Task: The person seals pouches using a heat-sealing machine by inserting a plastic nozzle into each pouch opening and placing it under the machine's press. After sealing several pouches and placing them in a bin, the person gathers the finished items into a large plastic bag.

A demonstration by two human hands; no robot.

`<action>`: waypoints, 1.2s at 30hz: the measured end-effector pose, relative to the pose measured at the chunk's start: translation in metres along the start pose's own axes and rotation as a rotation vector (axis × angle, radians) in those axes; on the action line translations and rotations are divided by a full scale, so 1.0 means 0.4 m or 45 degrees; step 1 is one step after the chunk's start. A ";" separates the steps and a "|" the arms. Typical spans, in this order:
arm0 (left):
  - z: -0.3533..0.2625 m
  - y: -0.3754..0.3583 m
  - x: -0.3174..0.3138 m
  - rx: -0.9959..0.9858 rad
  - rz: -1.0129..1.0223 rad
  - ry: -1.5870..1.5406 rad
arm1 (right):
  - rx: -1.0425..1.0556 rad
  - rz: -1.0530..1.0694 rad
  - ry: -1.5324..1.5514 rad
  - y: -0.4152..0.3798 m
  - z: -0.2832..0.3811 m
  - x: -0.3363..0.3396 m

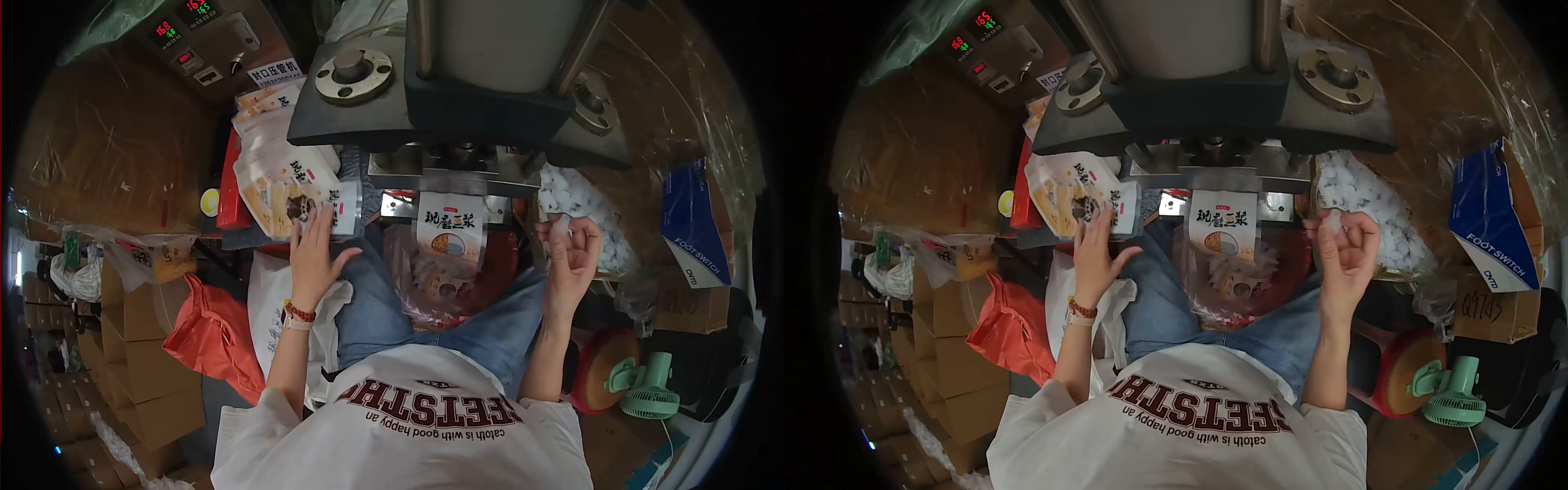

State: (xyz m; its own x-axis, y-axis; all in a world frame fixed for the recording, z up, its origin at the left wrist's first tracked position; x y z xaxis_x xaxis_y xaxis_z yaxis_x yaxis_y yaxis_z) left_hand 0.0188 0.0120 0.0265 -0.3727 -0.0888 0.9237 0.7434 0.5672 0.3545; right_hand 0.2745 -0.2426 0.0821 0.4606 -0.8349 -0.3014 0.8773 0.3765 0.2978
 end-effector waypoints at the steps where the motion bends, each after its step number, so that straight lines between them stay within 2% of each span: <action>1: 0.004 -0.023 0.002 -0.004 0.018 -0.005 | -0.020 0.139 0.120 -0.021 0.033 -0.039; 3: 0.013 -0.038 0.023 -0.001 -0.019 -0.174 | -0.025 0.305 0.130 -0.050 0.070 -0.094; 4: 0.000 -0.032 0.035 0.200 -0.104 -0.490 | 0.001 0.413 0.108 -0.066 0.080 -0.114; 5: -0.026 -0.025 0.050 0.195 -0.106 -0.495 | 0.045 0.477 0.099 -0.080 0.091 -0.134; 6: -0.046 -0.024 0.064 0.190 -0.166 -0.680 | 0.192 0.501 0.066 -0.091 0.092 -0.157; 7: -0.069 -0.020 0.079 0.181 -0.225 -0.866 | 0.341 0.522 0.031 -0.099 0.087 -0.181; 8: -0.102 -0.015 0.101 0.093 -0.238 -0.834 | 0.518 0.578 -0.116 -0.099 0.086 -0.211; 9: -0.129 -0.008 0.119 0.085 -0.231 -0.841 | 0.576 0.663 -0.272 -0.099 0.073 -0.232; 10: -0.163 -0.002 0.142 -0.082 -0.252 -0.806 | 0.630 0.748 -0.430 -0.103 0.060 -0.246; 12: -0.215 0.008 0.186 -0.328 -0.297 -0.718 | 0.609 0.814 -0.399 -0.108 0.068 -0.249; 13: -0.223 0.012 0.200 -0.333 -0.304 -0.722 | 0.608 0.858 -0.325 -0.111 0.095 -0.246; 15: -0.239 0.013 0.209 -0.404 -0.108 -1.011 | 0.572 0.929 -0.200 -0.107 0.115 -0.228; 17: -0.265 0.023 0.174 -0.440 -0.115 -1.041 | 0.457 0.869 -0.346 -0.085 0.103 -0.212; 18: -0.274 0.028 0.125 -0.184 0.107 -1.172 | 0.406 0.749 -0.563 -0.073 0.091 -0.202; 19: -0.273 0.028 0.070 0.078 0.329 -1.288 | 0.265 0.580 -0.555 -0.066 0.081 -0.186; 20: -0.258 0.027 -0.009 0.276 0.635 -1.128 | 0.127 0.412 -0.542 -0.059 0.071 -0.168; 21: -0.269 0.041 -0.038 0.274 0.629 -1.129 | 0.108 0.292 -0.476 -0.047 0.068 -0.138; 23: -0.298 0.062 -0.082 0.685 0.553 -2.077 | 0.191 0.112 -0.606 -0.013 0.097 -0.073; 25: -0.298 0.098 -0.100 0.752 0.587 -2.121 | 0.168 -0.046 -0.885 0.023 0.100 -0.020; 26: -0.301 0.114 -0.104 0.741 0.530 -2.187 | 0.315 -0.040 -1.190 0.043 0.106 -0.023; 27: -0.301 0.125 -0.106 0.731 0.471 -2.252 | 0.314 -0.034 -1.187 0.057 0.066 -0.001; 29: -0.293 0.129 -0.116 0.708 0.488 -2.256 | 0.368 0.046 -1.724 0.069 -0.033 0.031; 30: -0.293 0.130 -0.118 0.745 0.563 -2.222 | 0.373 0.055 -1.713 0.071 -0.041 0.043; 32: -0.282 0.134 -0.121 0.767 0.663 -2.158 | 0.132 0.137 -1.625 0.062 -0.059 0.056; 33: -0.260 0.133 -0.112 0.781 0.645 -2.146 | 0.132 0.153 -1.607 0.057 -0.061 0.056; 35: -0.196 0.154 -0.068 0.518 0.266 -1.353 | 0.116 0.214 -1.614 0.066 -0.060 0.058; 36: -0.152 0.149 -0.027 0.472 -0.146 -0.729 | 0.108 0.230 -1.629 0.067 -0.050 0.055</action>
State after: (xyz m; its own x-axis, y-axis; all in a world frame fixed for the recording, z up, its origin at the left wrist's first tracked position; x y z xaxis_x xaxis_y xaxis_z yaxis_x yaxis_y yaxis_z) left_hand 0.1007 -0.0031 0.0465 -0.7479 0.2238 0.6250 0.4810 0.8315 0.2778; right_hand 0.3110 -0.2428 0.0653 0.0743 -0.5815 0.8101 0.7836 0.5365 0.3132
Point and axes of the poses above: each hand's wrist, its own y-axis towards the middle knuckle, its own x-axis out of the back of the hand, z = x × y, the point moved 3 cm from there along y, towards the middle knuckle, and after that the axes turned 3 degrees about y, right-handed, at the moved point
